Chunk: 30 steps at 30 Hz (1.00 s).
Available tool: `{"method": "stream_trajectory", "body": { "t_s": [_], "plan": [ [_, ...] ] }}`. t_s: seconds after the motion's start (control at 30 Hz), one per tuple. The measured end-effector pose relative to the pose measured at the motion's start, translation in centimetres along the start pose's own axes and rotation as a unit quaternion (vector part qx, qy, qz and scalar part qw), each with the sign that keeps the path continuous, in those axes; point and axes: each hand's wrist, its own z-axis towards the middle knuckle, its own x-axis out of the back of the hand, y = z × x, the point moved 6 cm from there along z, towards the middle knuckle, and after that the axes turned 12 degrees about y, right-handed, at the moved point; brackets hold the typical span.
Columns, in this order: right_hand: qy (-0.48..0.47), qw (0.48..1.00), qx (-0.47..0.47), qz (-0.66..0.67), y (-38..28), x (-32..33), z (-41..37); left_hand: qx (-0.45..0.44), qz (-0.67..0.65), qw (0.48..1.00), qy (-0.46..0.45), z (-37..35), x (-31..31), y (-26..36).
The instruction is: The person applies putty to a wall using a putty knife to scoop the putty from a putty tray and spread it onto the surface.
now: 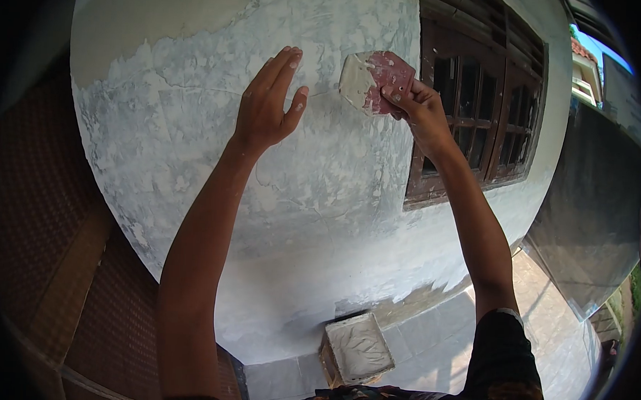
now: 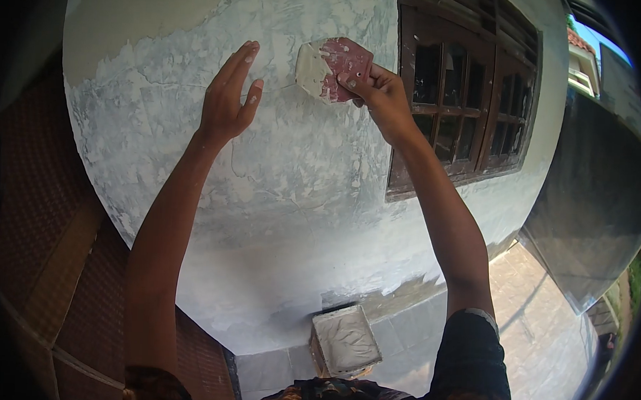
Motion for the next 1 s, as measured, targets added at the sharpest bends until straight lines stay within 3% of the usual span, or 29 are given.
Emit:
{"method": "stream_trajectory", "body": {
  "t_s": [0.33,0.53,0.67,1.0],
  "plan": [
    [-0.072,0.995,0.073,0.014,-1.7,0.0,9.1,-0.041,0.069,0.997,-0.005,3.9,-3.4,-0.9],
    [-0.053,0.992,0.112,-0.015,-2.0,-0.3,11.6,-0.060,0.107,0.992,-0.016,5.0,-4.5,-1.1],
    [-0.070,0.986,0.150,0.037,-2.6,-1.6,12.3,-0.063,0.127,0.990,-0.021,5.0,-4.1,-1.6],
    [-0.060,0.978,0.198,0.019,-4.4,-7.2,12.9,-0.057,0.147,0.987,-0.012,5.7,-1.1,-5.7]
  ]
}}
